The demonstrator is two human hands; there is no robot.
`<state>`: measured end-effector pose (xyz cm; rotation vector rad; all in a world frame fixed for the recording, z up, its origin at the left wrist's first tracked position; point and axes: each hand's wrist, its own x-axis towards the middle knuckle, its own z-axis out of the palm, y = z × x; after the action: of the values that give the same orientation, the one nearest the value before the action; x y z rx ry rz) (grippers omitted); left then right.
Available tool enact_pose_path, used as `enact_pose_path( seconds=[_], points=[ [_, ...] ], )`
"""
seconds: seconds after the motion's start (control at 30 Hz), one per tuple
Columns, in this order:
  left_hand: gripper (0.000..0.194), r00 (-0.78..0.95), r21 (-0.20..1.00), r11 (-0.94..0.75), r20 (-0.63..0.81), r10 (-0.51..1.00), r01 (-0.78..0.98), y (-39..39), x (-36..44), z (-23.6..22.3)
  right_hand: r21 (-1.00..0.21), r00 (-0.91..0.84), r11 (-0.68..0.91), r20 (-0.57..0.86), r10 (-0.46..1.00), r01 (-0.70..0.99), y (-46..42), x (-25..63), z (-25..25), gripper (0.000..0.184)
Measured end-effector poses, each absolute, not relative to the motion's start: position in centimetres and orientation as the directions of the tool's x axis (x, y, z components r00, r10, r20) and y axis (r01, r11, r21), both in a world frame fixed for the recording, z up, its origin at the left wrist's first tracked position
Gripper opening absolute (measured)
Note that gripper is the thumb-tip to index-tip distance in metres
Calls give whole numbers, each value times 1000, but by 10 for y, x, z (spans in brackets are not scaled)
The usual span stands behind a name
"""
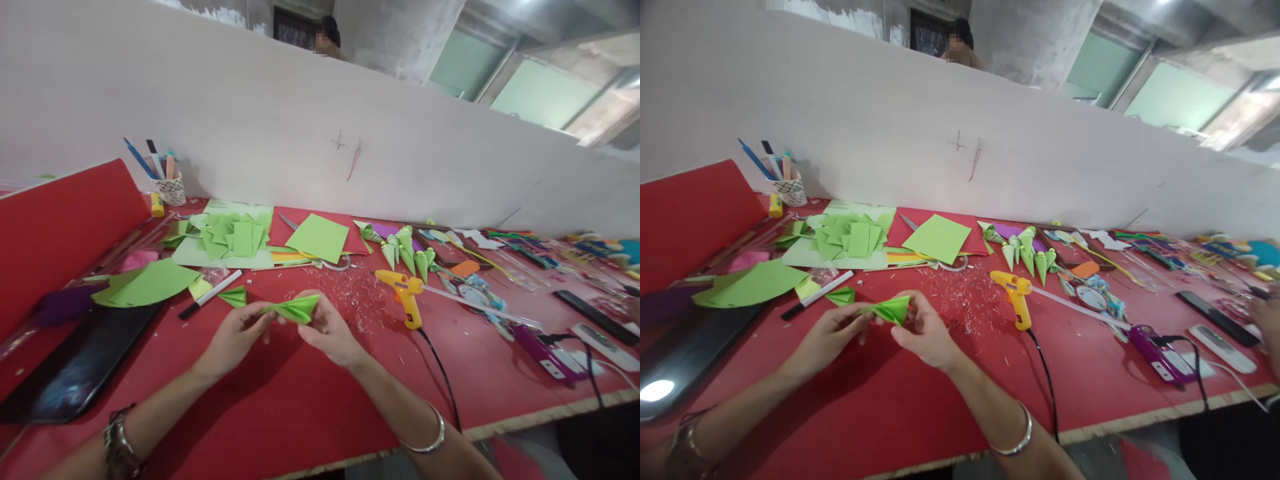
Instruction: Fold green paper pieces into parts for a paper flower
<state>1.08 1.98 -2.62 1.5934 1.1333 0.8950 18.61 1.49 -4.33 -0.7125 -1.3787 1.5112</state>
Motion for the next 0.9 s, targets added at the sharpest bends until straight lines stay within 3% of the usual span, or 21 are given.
enact_pose_path(
  seconds=[0.2,0.6,0.77,0.9],
  points=[
    [26,279,967,-114,47,959,228,20,11,-28,-947,-530,51,221,819,-316,15,189,-43,37],
    [29,317,969,-102,26,948,227,21,8,-33,-970,-396,234,240,886,-66,14,187,-36,17],
    [51,267,996,26,-49,962,89,19,12,-31,-954,-240,299,298,924,-31,18,185,-42,8],
    [33,390,987,71,-124,912,147,16,15,-31,-941,-162,335,323,933,55,19,185,-46,5]
  ],
)
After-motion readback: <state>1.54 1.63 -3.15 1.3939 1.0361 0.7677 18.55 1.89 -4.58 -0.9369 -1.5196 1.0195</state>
